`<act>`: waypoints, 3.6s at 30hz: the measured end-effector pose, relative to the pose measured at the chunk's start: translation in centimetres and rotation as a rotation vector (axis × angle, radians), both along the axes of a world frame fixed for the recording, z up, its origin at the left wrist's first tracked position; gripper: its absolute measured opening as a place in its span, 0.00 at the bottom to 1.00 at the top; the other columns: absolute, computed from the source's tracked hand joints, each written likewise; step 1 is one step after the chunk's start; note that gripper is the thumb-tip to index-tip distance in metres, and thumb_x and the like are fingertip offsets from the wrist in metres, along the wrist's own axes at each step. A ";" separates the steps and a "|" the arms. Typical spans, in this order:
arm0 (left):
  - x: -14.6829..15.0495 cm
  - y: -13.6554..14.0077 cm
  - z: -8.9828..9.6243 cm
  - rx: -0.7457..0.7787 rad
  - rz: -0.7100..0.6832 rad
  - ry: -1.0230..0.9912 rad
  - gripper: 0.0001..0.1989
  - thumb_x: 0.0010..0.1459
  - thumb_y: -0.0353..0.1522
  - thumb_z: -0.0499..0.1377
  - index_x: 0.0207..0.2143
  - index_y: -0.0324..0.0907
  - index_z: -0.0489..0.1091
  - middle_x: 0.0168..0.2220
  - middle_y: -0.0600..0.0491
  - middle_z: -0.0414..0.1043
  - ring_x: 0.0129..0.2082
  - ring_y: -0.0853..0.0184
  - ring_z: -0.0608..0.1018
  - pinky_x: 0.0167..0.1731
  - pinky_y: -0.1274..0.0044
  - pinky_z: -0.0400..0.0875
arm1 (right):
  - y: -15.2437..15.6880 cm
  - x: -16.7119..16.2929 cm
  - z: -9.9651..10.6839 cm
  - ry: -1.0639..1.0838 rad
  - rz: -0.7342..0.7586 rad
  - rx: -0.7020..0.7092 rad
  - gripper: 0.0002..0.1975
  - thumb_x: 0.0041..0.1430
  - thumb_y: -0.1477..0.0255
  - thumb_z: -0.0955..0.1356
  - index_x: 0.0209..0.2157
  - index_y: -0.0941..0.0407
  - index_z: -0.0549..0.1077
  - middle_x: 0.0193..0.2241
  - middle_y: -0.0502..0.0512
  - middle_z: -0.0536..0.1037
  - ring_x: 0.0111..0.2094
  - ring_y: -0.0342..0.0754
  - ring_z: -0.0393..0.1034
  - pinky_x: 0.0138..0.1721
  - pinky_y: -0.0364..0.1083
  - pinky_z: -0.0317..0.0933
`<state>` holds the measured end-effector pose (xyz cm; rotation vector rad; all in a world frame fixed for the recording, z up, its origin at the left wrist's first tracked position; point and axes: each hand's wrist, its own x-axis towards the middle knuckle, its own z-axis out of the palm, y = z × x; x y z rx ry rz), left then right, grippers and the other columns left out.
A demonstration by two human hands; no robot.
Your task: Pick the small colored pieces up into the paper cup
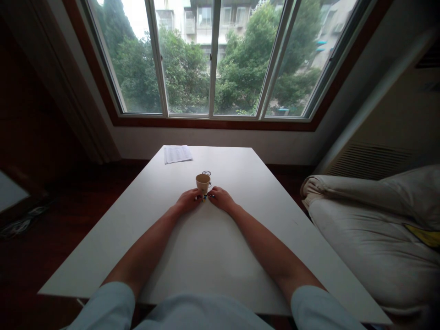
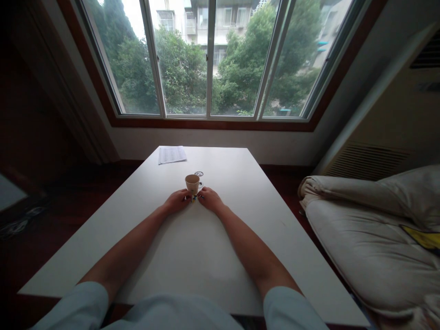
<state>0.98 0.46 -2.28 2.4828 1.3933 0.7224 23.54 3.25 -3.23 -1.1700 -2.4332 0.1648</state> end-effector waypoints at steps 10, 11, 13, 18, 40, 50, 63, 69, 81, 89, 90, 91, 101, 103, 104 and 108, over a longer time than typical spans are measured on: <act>-0.2 0.2 -0.3 0.019 -0.020 0.001 0.08 0.59 0.31 0.57 0.38 0.45 0.75 0.38 0.53 0.76 0.33 0.67 0.74 0.34 0.77 0.66 | -0.1 -0.5 0.1 -0.075 0.006 0.016 0.10 0.67 0.73 0.65 0.41 0.54 0.79 0.40 0.56 0.76 0.44 0.47 0.70 0.46 0.44 0.61; -0.2 0.2 -0.3 0.020 -0.019 0.003 0.08 0.59 0.31 0.57 0.38 0.45 0.75 0.38 0.53 0.76 0.33 0.67 0.74 0.34 0.77 0.66 | -0.1 -0.5 0.1 -0.080 0.003 0.014 0.10 0.67 0.73 0.65 0.41 0.54 0.79 0.40 0.56 0.76 0.44 0.47 0.70 0.46 0.44 0.61; -0.2 0.2 -0.2 0.019 -0.015 0.006 0.08 0.59 0.31 0.57 0.38 0.45 0.76 0.38 0.53 0.76 0.33 0.67 0.74 0.34 0.77 0.66 | -0.3 -0.5 0.2 -0.087 -0.001 0.017 0.10 0.67 0.73 0.65 0.41 0.54 0.79 0.41 0.56 0.76 0.45 0.47 0.69 0.47 0.44 0.61; -0.2 0.0 0.0 0.014 -0.018 0.007 0.09 0.59 0.31 0.57 0.39 0.45 0.76 0.39 0.52 0.76 0.32 0.68 0.74 0.33 0.77 0.66 | -0.8 -0.5 0.8 -0.121 -0.146 0.050 0.08 0.64 0.69 0.68 0.43 0.53 0.77 0.44 0.58 0.76 0.48 0.51 0.68 0.46 0.46 0.61; -0.1 0.1 -0.2 0.002 0.000 -0.002 0.08 0.59 0.31 0.58 0.38 0.44 0.76 0.38 0.52 0.76 0.33 0.69 0.73 0.33 0.78 0.65 | -2.6 -2.0 2.6 -0.318 -0.295 -0.134 0.12 0.68 0.70 0.61 0.48 0.56 0.73 0.46 0.61 0.78 0.46 0.51 0.73 0.44 0.45 0.59; -0.2 0.0 -0.2 0.009 -0.016 -0.007 0.07 0.59 0.31 0.58 0.37 0.44 0.75 0.38 0.53 0.75 0.32 0.69 0.73 0.32 0.78 0.64 | -2.8 -2.0 2.8 -0.298 -0.263 -0.137 0.13 0.68 0.64 0.63 0.47 0.55 0.74 0.45 0.60 0.77 0.45 0.51 0.72 0.43 0.44 0.59; -0.1 0.1 -0.3 0.009 0.001 0.009 0.08 0.59 0.31 0.57 0.38 0.45 0.76 0.38 0.53 0.75 0.32 0.69 0.73 0.34 0.78 0.65 | -2.3 -1.9 2.2 -0.294 -0.227 -0.092 0.12 0.68 0.72 0.61 0.47 0.57 0.74 0.45 0.61 0.76 0.45 0.50 0.71 0.44 0.44 0.58; -0.1 0.1 -0.2 0.005 0.007 0.015 0.09 0.59 0.32 0.57 0.39 0.45 0.76 0.38 0.53 0.76 0.32 0.69 0.73 0.33 0.78 0.66 | -2.3 -2.0 2.1 -0.285 -0.222 -0.103 0.13 0.69 0.74 0.60 0.48 0.57 0.74 0.45 0.61 0.75 0.47 0.50 0.69 0.46 0.44 0.58; -0.1 0.0 -0.2 -0.008 0.013 0.001 0.09 0.59 0.32 0.57 0.40 0.45 0.77 0.40 0.52 0.76 0.32 0.69 0.73 0.34 0.78 0.67 | -2.8 -2.0 2.5 -0.295 -0.294 -0.091 0.12 0.68 0.72 0.62 0.50 0.55 0.72 0.49 0.61 0.72 0.52 0.52 0.65 0.48 0.45 0.60; 0.0 0.1 -0.2 -0.004 -0.004 0.002 0.11 0.60 0.32 0.57 0.43 0.46 0.77 0.41 0.52 0.76 0.32 0.69 0.73 0.34 0.78 0.67 | -2.4 -1.8 2.1 -0.282 -0.326 -0.065 0.11 0.68 0.70 0.63 0.49 0.55 0.71 0.48 0.61 0.72 0.50 0.53 0.65 0.46 0.46 0.60; 0.0 0.1 -0.2 -0.006 -0.001 0.002 0.11 0.60 0.32 0.57 0.43 0.46 0.77 0.41 0.52 0.76 0.32 0.69 0.73 0.35 0.78 0.67 | -2.4 -1.8 2.1 -0.279 -0.339 -0.057 0.11 0.68 0.69 0.63 0.49 0.55 0.71 0.48 0.61 0.72 0.50 0.53 0.65 0.46 0.46 0.60; 0.0 0.1 -0.3 -0.009 0.004 0.002 0.11 0.60 0.32 0.57 0.43 0.46 0.77 0.41 0.52 0.76 0.33 0.69 0.73 0.35 0.78 0.67 | -2.4 -1.8 2.1 -0.281 -0.352 -0.054 0.11 0.68 0.68 0.64 0.49 0.55 0.71 0.48 0.61 0.72 0.50 0.53 0.65 0.46 0.46 0.60; 0.0 0.2 -0.5 -0.007 0.027 -0.007 0.08 0.59 0.32 0.57 0.39 0.45 0.76 0.37 0.53 0.76 0.32 0.68 0.73 0.35 0.78 0.66 | -2.6 -1.8 2.2 -0.295 -0.327 -0.070 0.10 0.69 0.69 0.62 0.47 0.55 0.71 0.47 0.61 0.74 0.50 0.52 0.66 0.45 0.45 0.60; 0.0 0.2 -0.5 -0.012 0.030 -0.009 0.08 0.59 0.32 0.58 0.39 0.46 0.77 0.38 0.53 0.76 0.32 0.68 0.73 0.35 0.78 0.67 | -2.6 -1.7 2.2 -0.293 -0.334 -0.075 0.11 0.69 0.68 0.62 0.48 0.55 0.71 0.47 0.61 0.73 0.50 0.52 0.66 0.46 0.45 0.59; 0.0 0.2 -0.5 -0.015 0.032 -0.009 0.08 0.59 0.32 0.58 0.39 0.46 0.77 0.38 0.53 0.76 0.32 0.68 0.73 0.35 0.78 0.67 | -2.6 -1.7 2.2 -0.292 -0.339 -0.078 0.11 0.69 0.68 0.62 0.48 0.54 0.71 0.48 0.61 0.73 0.50 0.52 0.66 0.46 0.45 0.59; 0.0 0.2 -0.5 -0.017 0.044 -0.004 0.09 0.59 0.33 0.58 0.39 0.46 0.77 0.38 0.53 0.76 0.33 0.68 0.74 0.35 0.77 0.67 | -2.5 -1.6 2.2 -0.286 -0.362 -0.092 0.11 0.69 0.66 0.62 0.48 0.54 0.72 0.48 0.60 0.73 0.50 0.52 0.65 0.47 0.46 0.59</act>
